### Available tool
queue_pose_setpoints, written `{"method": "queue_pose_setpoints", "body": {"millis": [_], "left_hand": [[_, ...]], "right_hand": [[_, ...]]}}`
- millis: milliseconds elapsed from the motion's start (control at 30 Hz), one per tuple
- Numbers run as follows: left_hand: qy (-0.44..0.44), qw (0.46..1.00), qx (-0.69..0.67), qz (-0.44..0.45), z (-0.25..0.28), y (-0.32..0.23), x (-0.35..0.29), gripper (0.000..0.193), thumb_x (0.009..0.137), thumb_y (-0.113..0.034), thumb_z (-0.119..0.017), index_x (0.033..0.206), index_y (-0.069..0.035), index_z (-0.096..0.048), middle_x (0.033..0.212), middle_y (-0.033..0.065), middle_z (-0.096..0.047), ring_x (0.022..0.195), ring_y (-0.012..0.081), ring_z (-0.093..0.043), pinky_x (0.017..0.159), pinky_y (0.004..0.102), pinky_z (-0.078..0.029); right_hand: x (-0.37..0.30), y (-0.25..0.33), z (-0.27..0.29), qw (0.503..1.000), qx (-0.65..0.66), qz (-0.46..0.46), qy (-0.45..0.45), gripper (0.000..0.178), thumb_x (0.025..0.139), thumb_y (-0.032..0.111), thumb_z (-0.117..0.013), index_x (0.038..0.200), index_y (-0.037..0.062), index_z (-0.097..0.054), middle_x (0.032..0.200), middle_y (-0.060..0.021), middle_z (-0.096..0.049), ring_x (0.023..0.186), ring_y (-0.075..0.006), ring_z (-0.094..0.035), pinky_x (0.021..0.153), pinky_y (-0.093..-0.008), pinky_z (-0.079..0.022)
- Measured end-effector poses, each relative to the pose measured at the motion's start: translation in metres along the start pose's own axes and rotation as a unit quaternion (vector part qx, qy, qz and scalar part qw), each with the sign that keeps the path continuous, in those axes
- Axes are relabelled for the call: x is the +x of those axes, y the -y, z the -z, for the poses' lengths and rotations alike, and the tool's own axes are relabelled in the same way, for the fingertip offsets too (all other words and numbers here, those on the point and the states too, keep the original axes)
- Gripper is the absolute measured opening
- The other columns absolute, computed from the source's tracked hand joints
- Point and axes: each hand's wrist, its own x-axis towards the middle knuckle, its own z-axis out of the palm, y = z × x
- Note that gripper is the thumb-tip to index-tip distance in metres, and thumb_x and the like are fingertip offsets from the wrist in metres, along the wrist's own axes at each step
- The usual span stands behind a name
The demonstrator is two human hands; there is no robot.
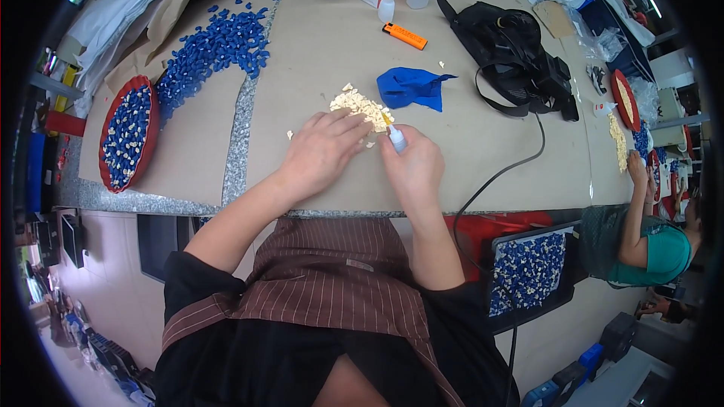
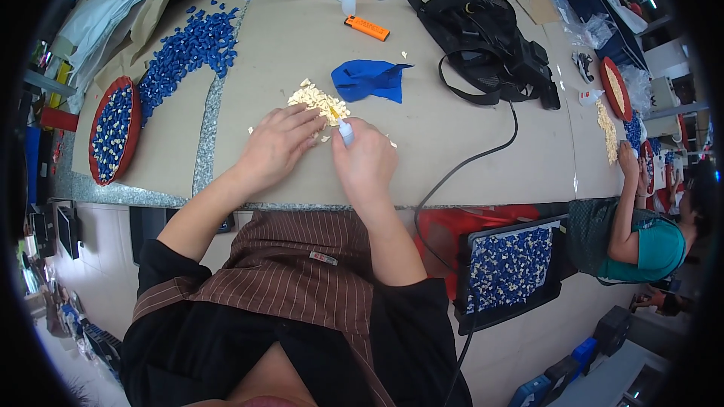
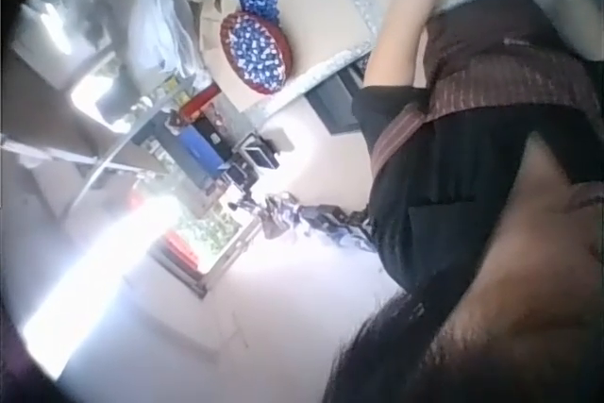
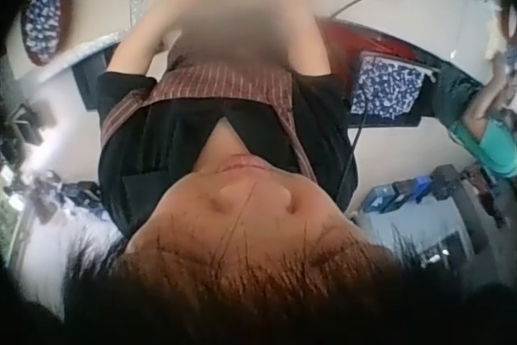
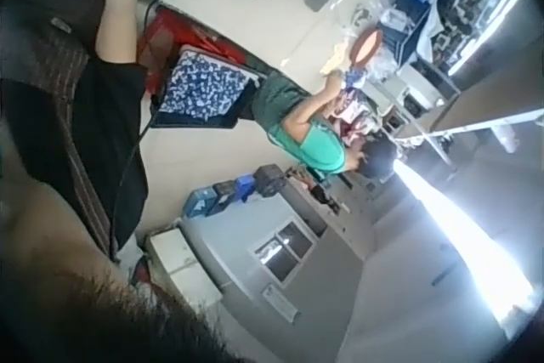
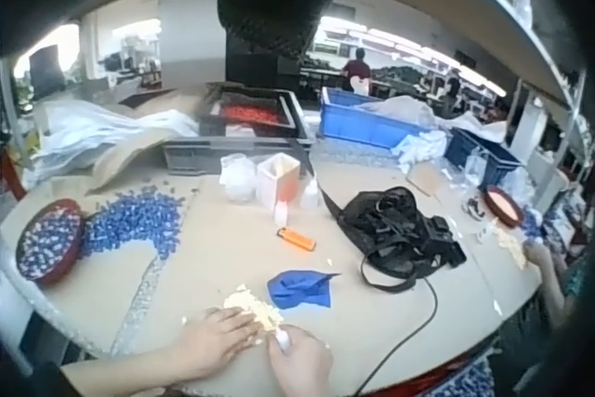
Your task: The person applies adhesive from a bottle to small yellow plastic components, then attaches them to blue plastic bases.
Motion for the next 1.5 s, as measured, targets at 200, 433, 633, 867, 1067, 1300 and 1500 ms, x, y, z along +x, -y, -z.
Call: {"method": "queue_pose_setpoints", "body": {"millis": [200, 433, 633, 867, 1067, 1300, 1500], "left_hand": [[0.018, 0.998, -0.061, 0.021, 0.006, 0.015, -0.011, 0.032, 0.078, -0.017, -0.055, 0.108, -0.008, -0.054, 0.115, 0.0095, -0.05, 0.113, 0.026, -0.041, 0.095, 0.0388, -0.031], [0.094, 0.995, 0.008, -0.029, 0.007, 0.021, -0.001, 0.045, 0.081, -0.029, -0.049, 0.12, -0.007, -0.043, 0.126, 0.0116, -0.04, 0.12, 0.0252, -0.032, 0.099, 0.0412, -0.025], [0.074, 0.996, 0.008, -0.044, 0.005, 0.018, 0.005, 0.047, 0.083, -0.034, -0.045, 0.121, -0.007, -0.041, 0.127, 0.0102, -0.039, 0.122, 0.0238, -0.031, 0.1, 0.0412, -0.023], [0.059, 0.998, -0.007, -0.022, 0.017, 0.033, 0.011, 0.047, 0.083, -0.032, -0.046, 0.122, -0.006, -0.041, 0.128, 0.0119, -0.038, 0.121, 0.0266, -0.031, 0.1, 0.041, -0.022], [0.101, 0.995, 0.002, -0.022, 0.014, 0.043, 0.013, 0.04, 0.086, -0.032, -0.042, 0.116, -0.006, -0.047, 0.121, 0.0115, -0.045, 0.119, 0.0234, -0.035, 0.1, 0.0393, -0.023], [0.005, 0.965, -0.174, 0.194, 0.031, 0.065, 0.011, 0.023, 0.082, -0.016, -0.05, 0.097, -0.001, -0.058, 0.099, 0.0131, -0.057, 0.093, 0.0253, -0.054, 0.081, 0.0311, -0.042], [-0.033, 0.981, -0.159, 0.109, 0.007, 0.056, 0.033, 0.017, 0.076, -0.009, -0.056, 0.091, -0.002, -0.061, 0.077, 0.0113, -0.057, 0.075, 0.0246, -0.054, 0.068, 0.0301, -0.044]], "right_hand": [[-0.001, 0.003, -0.002, 0.997, -0.073, 0.021, 0.002, 0.017, 0.071, 0.022, -0.059, 0.074, 0.0053, -0.058, 0.072, -0.013, -0.059, 0.065, -0.0309, -0.057, 0.058, -0.0396, -0.045], [-0.002, -0.004, 0.006, 0.999, -0.042, 0.002, -0.01, 0.016, 0.07, 0.019, -0.058, 0.076, 0.0037, -0.059, 0.07, -0.0158, -0.058, 0.065, -0.033, -0.057, 0.059, -0.0412, -0.044], [0.005, -0.017, 0.019, 0.997, -0.064, -0.022, -0.044, 0.017, 0.071, 0.017, -0.056, 0.077, 0.0023, -0.059, 0.07, -0.0174, -0.058, 0.066, -0.0347, -0.056, 0.06, -0.0423, -0.043], [0.008, -0.024, 0.02, 0.991, 0.122, -0.043, -0.025, 0.021, 0.07, 0.015, -0.055, 0.086, 0.0018, -0.061, 0.076, -0.0177, -0.059, 0.07, -0.0338, -0.057, 0.064, -0.0381, -0.044], [0.017, 0.0, 0.007, 0.993, 0.065, 0.093, 0.014, 0.024, 0.069, 0.014, -0.054, 0.089, 0.0015, -0.06, 0.088, -0.016, -0.059, 0.076, -0.0319, -0.058, 0.069, -0.0355, -0.044], [0.019, -0.022, 0.013, 0.997, 0.063, 0.044, -0.006, 0.023, 0.071, 0.013, -0.055, 0.09, 0.0006, -0.059, 0.078, -0.0158, -0.06, 0.068, -0.0267, -0.059, 0.062, -0.0332, -0.045], [0.015, -0.012, 0.027, 0.949, 0.299, -0.103, 0.01, 0.016, 0.075, 0.008, -0.059, 0.087, -0.0021, -0.059, 0.069, -0.0025, -0.056, 0.06, -0.0039, -0.048, 0.053, -0.0181, -0.038]]}}
